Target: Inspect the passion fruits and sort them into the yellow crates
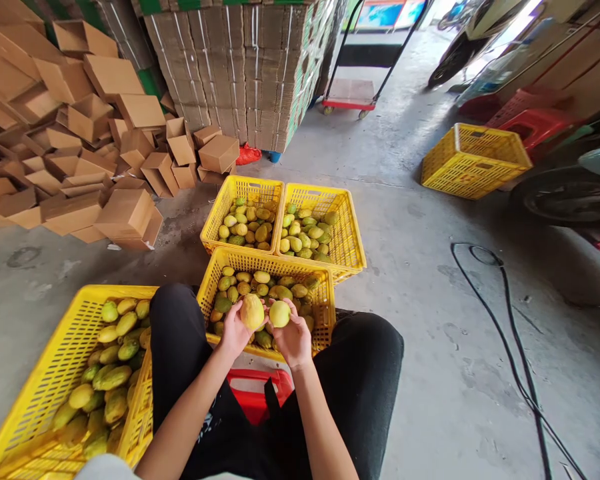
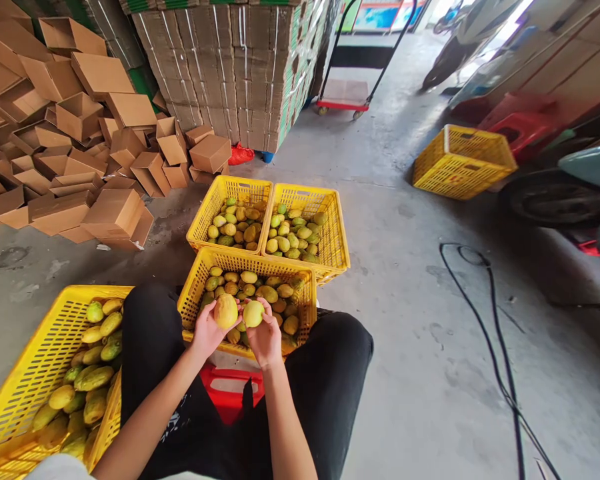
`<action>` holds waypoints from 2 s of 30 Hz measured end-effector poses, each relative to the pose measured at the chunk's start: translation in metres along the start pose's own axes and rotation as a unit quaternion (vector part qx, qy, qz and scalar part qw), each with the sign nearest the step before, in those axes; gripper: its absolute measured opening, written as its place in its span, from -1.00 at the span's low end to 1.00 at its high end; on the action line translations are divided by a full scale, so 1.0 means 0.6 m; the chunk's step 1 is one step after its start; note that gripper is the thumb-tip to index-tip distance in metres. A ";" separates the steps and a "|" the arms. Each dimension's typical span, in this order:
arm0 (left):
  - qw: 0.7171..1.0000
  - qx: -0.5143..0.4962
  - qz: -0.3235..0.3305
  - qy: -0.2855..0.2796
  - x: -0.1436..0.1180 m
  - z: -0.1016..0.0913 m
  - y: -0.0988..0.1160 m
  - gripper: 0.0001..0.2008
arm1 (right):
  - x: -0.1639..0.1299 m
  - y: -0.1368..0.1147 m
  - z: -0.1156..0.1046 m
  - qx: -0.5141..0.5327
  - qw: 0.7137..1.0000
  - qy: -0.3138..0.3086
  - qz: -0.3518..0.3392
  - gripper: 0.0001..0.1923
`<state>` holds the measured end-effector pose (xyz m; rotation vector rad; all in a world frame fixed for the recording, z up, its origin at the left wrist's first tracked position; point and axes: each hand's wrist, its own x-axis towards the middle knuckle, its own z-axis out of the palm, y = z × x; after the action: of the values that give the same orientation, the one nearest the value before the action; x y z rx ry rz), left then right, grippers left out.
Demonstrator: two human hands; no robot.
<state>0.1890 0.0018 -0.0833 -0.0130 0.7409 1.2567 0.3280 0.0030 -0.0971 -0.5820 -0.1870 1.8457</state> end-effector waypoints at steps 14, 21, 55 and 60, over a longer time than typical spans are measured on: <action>0.994 0.090 -0.017 -0.066 -0.003 -0.012 -0.023 -0.61 | -0.005 0.003 -0.001 -0.090 0.995 -0.006 0.031 -0.71; 0.999 -0.001 -0.035 -0.011 -0.002 0.001 -0.002 -0.60 | -0.003 -0.001 0.005 -0.018 0.999 -0.014 0.027 -0.75; 0.998 0.030 -0.045 -0.043 -0.009 -0.003 -0.015 -0.71 | -0.005 0.002 -0.001 0.022 1.000 0.000 -0.013 -0.81; 0.997 0.043 -0.045 -0.054 -0.012 0.001 -0.017 -0.70 | -0.005 0.003 0.002 0.008 1.000 -0.002 -0.011 -0.85</action>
<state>0.1971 -0.0075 -0.0831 0.0914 0.6923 1.1304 0.3266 0.0001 -0.0959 -0.5624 -0.1813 1.8255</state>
